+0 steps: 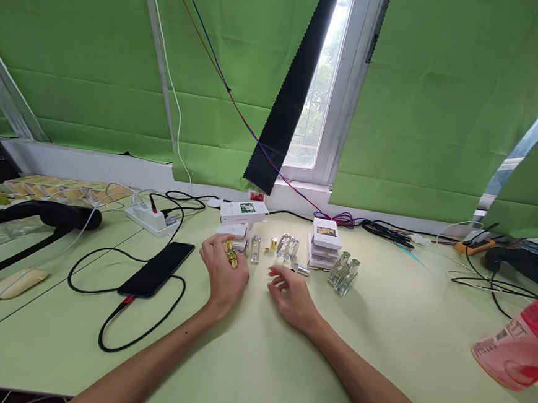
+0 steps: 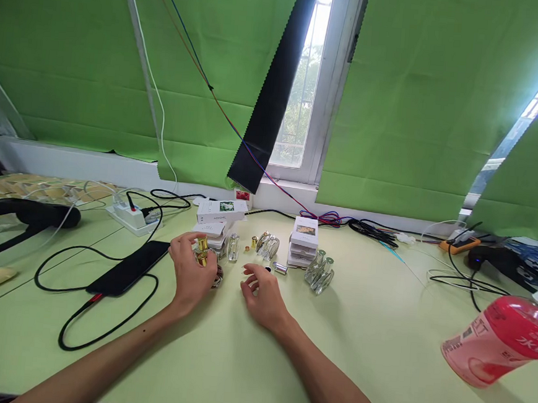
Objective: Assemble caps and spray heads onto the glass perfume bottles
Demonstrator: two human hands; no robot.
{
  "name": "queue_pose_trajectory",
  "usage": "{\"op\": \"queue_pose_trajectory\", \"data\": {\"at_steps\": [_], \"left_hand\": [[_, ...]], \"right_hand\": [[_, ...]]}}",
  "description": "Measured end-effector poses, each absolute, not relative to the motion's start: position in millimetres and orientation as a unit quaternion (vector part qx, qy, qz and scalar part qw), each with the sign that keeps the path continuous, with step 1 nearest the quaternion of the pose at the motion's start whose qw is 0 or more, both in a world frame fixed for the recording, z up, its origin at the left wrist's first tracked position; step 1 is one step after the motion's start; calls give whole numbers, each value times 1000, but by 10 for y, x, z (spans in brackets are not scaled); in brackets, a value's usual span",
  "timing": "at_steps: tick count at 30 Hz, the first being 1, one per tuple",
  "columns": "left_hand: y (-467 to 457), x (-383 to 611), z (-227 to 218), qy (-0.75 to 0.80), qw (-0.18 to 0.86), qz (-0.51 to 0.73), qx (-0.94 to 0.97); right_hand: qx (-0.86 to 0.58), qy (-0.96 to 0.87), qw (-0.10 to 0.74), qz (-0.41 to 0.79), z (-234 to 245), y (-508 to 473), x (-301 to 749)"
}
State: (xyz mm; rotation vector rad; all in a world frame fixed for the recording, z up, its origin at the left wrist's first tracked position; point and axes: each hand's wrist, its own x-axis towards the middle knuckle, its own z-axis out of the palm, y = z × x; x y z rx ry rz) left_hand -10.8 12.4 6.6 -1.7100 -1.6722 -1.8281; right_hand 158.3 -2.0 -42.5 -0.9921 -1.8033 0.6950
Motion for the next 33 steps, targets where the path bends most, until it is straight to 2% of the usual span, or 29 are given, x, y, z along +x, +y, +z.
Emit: {"op": "queue_pose_trajectory", "data": {"at_steps": [33], "left_hand": [[410,-329,-52,-540,101,-629,-550]], "right_hand": [[-411,-733,461,286,-425,-28,1594]]}}
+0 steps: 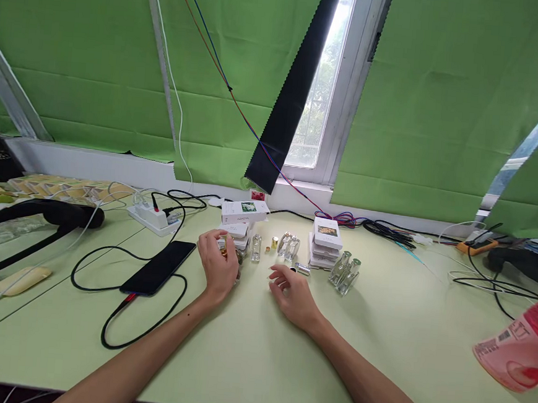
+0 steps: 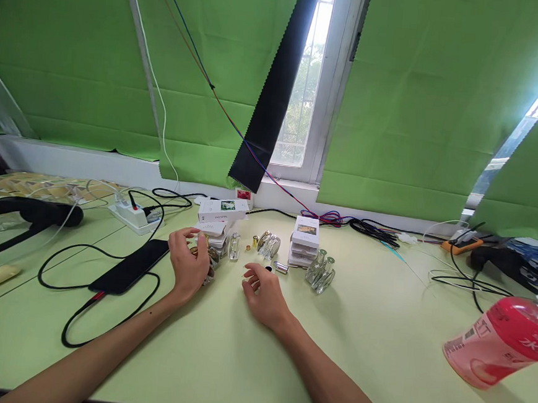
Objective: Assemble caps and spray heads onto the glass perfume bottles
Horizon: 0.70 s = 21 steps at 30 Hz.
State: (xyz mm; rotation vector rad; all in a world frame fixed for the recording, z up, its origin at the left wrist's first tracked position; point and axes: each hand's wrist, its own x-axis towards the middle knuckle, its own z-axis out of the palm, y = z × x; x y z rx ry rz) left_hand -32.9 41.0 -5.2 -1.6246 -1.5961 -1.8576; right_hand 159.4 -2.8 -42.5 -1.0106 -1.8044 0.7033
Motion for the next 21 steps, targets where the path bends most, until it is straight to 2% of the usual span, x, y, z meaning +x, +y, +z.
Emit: {"op": "queue_pose_trajectory", "data": {"at_steps": [10,21], "left_hand": [[501,-394,-109,-553,42,-630,-544],[567,-400,-117,-558,43,-624,-546]], "right_hand": [[-416,-727,481,259,-365,-18,1627],[-418,-729,480,252,-372,-10,1637]]}}
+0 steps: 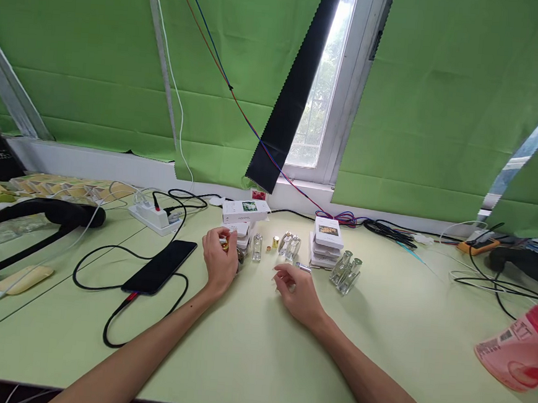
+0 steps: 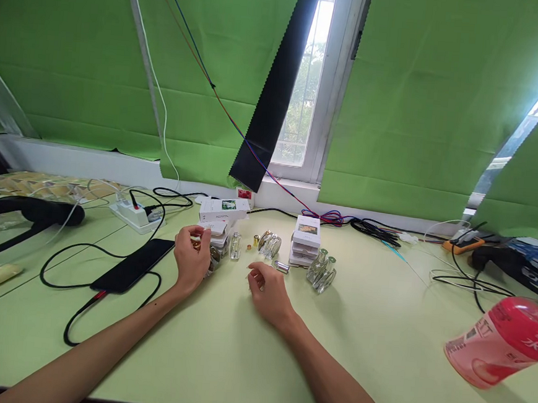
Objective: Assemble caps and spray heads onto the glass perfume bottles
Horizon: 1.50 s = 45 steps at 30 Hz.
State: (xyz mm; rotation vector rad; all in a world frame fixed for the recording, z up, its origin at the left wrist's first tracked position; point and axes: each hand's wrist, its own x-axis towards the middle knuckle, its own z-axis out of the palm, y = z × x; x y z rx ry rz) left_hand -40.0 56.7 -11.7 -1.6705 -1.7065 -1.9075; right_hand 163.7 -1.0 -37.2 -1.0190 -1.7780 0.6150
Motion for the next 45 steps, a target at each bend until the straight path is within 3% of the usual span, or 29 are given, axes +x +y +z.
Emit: {"op": "queue_pose_trajectory", "data": {"at_steps": [17,30,35,37,40,45], "left_hand": [[570,-359,-74,-572,51,-627,-527],[524,-460,118,-531,-48,-716,-451],[428,-502,219,-485,49,-729,-480],[336,-435,224,-446,113,-708,-536],[188,-264,146,-381,123,-660,-636],[19,-9,-117,-327,-55,-419,-845]], "right_hand": [[-425,-733,457,269,-407,-21,1610],[-430,-728,455,279,-387,-28,1624],[-431,-727,464,265,-358,-40,1634],[-432,-723,477,252,-337,-28,1655],[-438,-708,503,233,-307,12,1712],[-466,-674,539,193,-273,91,1839]]}}
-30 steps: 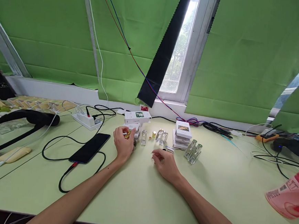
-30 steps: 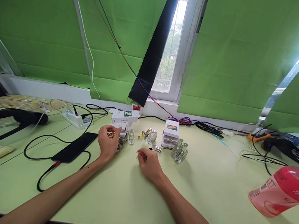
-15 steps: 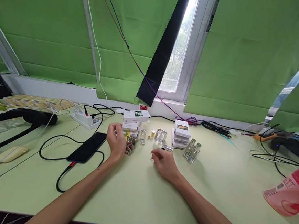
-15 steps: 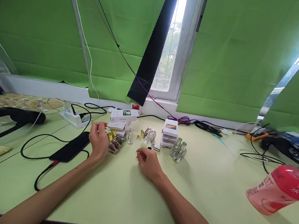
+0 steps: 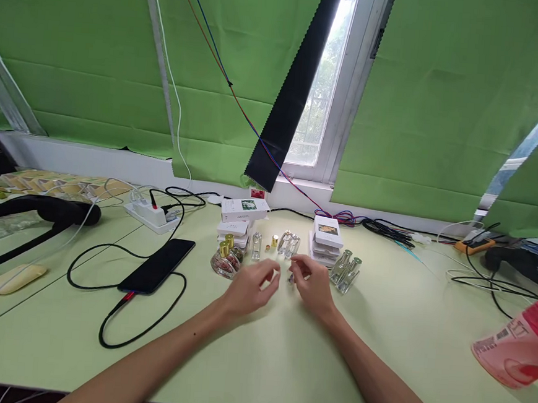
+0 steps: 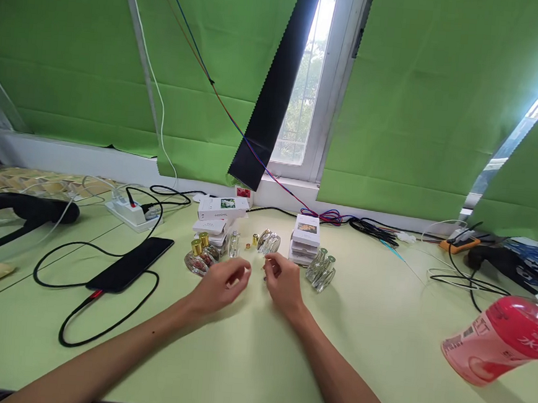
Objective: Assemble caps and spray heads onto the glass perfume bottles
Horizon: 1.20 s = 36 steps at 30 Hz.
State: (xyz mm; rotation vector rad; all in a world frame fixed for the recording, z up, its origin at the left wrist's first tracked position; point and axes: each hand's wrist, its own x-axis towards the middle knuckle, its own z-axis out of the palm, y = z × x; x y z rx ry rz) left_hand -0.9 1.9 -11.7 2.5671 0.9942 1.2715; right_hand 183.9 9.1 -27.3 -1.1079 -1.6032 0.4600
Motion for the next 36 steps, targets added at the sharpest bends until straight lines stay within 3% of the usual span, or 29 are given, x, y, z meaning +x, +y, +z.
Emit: {"op": "queue_pose_trajectory", "data": {"at_steps": [3,6,13,20,28,36], "left_hand": [[-30,54,-224,320,118,296,892],[-34,58,-244,315,142,250,904],[18,-16,-172,352,146,251,890],[-14,22,-166,374,143,265,877],[23,-27,-215,380,151,264,874],[5,-29,-209,406,111,197,886]], "right_hand": [[-480,-657,552,181,-255,128,1909],[-504,-647,550,157,-235,157,1968],[-556,-649,511,92,-245,204,2052],[-557,-691,444,123,-340,238,2027],[-525,-712,428,187,-340,180,1932],[-580,-681,440,71,-313,227,2071]]}}
